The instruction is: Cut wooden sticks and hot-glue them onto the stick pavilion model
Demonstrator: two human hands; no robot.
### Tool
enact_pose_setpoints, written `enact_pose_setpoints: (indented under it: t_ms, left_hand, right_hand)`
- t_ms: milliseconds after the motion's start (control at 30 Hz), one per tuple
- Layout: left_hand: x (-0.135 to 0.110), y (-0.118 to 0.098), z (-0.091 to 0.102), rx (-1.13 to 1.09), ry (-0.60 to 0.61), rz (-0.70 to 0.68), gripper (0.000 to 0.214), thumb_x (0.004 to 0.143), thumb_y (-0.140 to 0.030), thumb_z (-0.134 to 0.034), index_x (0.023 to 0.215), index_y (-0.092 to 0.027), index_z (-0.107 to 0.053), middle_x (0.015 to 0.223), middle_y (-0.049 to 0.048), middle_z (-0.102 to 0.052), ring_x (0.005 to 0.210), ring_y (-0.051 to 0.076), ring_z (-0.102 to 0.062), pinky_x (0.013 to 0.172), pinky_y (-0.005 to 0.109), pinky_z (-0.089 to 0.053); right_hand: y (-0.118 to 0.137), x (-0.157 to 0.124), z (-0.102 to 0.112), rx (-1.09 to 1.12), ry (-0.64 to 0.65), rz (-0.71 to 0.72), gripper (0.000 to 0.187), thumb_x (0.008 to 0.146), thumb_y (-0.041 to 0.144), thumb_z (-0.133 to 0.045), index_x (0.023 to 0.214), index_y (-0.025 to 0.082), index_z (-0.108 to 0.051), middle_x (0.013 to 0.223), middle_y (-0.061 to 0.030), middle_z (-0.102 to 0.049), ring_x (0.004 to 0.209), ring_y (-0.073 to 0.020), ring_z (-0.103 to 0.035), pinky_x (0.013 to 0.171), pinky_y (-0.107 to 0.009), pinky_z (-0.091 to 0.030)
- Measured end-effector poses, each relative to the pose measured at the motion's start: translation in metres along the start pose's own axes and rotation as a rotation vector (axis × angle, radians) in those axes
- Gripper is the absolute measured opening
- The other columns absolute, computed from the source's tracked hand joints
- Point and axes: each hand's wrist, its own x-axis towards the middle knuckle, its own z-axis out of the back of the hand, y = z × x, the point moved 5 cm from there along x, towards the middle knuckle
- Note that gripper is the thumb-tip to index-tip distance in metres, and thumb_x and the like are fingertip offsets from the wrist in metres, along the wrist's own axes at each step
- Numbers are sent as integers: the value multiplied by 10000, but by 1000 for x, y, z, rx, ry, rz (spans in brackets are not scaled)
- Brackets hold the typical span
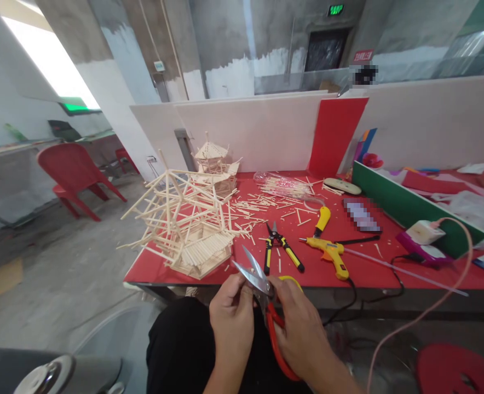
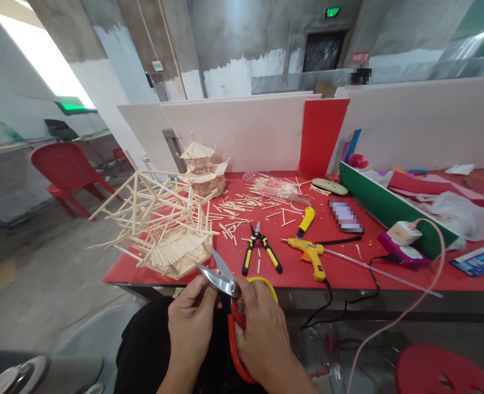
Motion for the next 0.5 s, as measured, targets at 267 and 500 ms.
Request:
enact_pose_setpoints:
  t_ms: [267, 500]
  left_hand:
    - [-4, -7, 3, 181, -1, -152, 158, 841, -191, -599, 708, -196, -684, 668, -10, -617, 604, 120, -549, 580, 193, -454]
    - [-6, -19, 2, 258, 10, -249, 176, 853, -159, -584, 759, -214, -722, 671, -7, -643, 607, 124, -572, 605, 203, -455]
  right_hand:
    - [4, 0, -4, 4, -17, 23, 637, 703, 62, -464, 1318, 221, -414, 1005, -92, -563, 909, -262, -580, 743, -402, -525]
    - [-4, -3, -14, 151, -107, 98, 574, 770, 81, -476, 1332, 195, -448, 1008, -98, -636, 894, -238, -630, 750, -362, -543]
